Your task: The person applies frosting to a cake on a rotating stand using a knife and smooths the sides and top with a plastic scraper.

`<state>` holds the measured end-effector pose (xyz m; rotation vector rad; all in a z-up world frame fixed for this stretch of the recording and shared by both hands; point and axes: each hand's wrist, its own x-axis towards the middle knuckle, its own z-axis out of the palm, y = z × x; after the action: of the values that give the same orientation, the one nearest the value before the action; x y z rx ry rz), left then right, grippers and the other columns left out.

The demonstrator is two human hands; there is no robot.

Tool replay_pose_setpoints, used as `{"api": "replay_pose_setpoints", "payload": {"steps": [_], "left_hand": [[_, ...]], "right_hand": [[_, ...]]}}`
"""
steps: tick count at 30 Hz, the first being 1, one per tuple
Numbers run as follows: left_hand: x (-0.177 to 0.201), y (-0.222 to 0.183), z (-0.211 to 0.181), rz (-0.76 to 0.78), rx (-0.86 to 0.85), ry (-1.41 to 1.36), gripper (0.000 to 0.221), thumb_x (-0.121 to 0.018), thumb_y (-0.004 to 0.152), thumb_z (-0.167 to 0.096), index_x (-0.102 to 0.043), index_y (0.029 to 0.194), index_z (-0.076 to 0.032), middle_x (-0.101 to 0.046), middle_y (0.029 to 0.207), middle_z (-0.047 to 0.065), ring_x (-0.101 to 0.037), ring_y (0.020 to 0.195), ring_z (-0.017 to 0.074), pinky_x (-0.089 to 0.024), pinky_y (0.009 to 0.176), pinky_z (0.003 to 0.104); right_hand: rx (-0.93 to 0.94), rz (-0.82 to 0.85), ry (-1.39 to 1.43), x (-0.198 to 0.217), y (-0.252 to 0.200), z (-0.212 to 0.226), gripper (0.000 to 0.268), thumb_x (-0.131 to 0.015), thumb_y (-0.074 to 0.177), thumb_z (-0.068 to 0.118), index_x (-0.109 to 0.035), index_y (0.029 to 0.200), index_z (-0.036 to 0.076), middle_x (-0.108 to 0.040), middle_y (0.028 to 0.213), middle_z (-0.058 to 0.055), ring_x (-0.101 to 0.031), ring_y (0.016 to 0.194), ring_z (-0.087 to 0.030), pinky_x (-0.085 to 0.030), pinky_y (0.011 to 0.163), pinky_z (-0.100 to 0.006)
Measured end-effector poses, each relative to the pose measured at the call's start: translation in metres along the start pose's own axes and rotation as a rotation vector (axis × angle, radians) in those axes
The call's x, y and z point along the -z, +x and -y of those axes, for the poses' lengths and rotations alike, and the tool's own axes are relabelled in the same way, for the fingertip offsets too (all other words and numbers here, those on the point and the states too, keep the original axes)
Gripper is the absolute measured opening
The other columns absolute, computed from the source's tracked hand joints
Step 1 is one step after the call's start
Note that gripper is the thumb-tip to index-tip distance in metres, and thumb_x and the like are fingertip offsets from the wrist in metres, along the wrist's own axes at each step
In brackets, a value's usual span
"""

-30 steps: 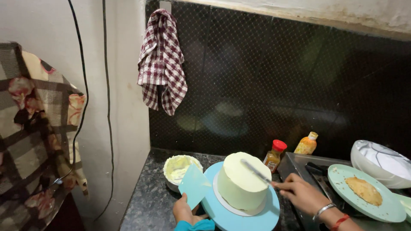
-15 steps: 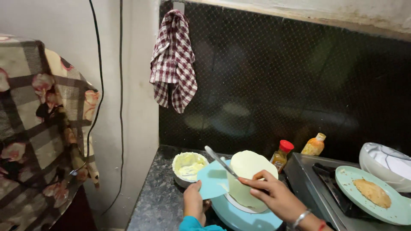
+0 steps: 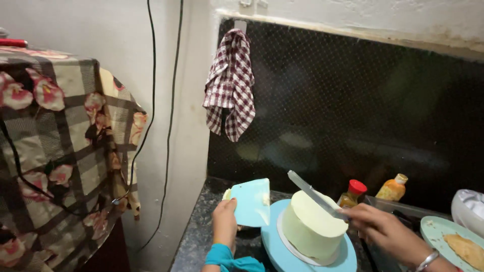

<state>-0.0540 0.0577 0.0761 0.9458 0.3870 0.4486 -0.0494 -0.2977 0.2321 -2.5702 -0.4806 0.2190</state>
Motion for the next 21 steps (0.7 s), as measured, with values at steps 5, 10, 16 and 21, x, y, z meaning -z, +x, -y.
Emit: {"api": "replay_pose_setpoints", "payload": {"steps": [5, 10, 16, 21], "left_hand": [[-0.007, -0.005, -0.011, 0.046, -0.109, 0.274, 0.03, -0.065, 0.094, -0.026, -0.067, 0.079, 0.0, -0.064, 0.061, 0.011, -0.057, 0.045, 0.0188, -0.042, 0.039, 0.035], [-0.008, 0.001, -0.012, 0.018, -0.054, 0.164, 0.028, -0.065, 0.094, -0.022, -0.069, 0.082, 0.002, -0.066, 0.065, 0.012, -0.061, 0.049, 0.0196, -0.046, 0.042, 0.035], [0.008, 0.033, -0.003, -0.177, -0.116, 0.102, 0.027, -0.066, 0.093, -0.022, -0.073, 0.087, 0.003, -0.07, 0.073, 0.012, -0.065, 0.058, 0.0211, -0.052, 0.048, 0.038], [0.048, 0.051, 0.009, -0.365, -0.056, 0.219, 0.031, -0.066, 0.095, -0.029, -0.074, 0.091, 0.0, -0.072, 0.076, 0.011, -0.068, 0.06, 0.0226, -0.054, 0.052, 0.038]], "right_hand": [[0.224, -0.127, -0.152, 0.005, 0.016, 0.01, 0.044, -0.06, 0.091, 0.016, -0.072, 0.133, 0.024, -0.079, 0.113, 0.005, -0.07, 0.099, -0.012, -0.058, 0.09, -0.031], [0.256, -0.011, -0.078, -0.012, 0.024, 0.018, 0.051, -0.06, 0.087, 0.012, -0.072, 0.134, 0.023, -0.077, 0.106, -0.001, -0.073, 0.088, -0.012, -0.061, 0.083, -0.029], [0.022, 0.288, 0.618, -0.034, 0.033, 0.006, 0.045, -0.059, 0.094, 0.021, -0.067, 0.136, 0.008, -0.078, 0.088, -0.014, -0.057, 0.05, -0.015, -0.05, 0.046, -0.029], [-0.173, 0.163, 0.647, -0.063, 0.055, 0.019, 0.05, -0.061, 0.096, 0.019, -0.056, 0.145, 0.012, -0.076, 0.1, -0.011, -0.063, 0.064, -0.017, -0.056, 0.059, -0.031]]}}
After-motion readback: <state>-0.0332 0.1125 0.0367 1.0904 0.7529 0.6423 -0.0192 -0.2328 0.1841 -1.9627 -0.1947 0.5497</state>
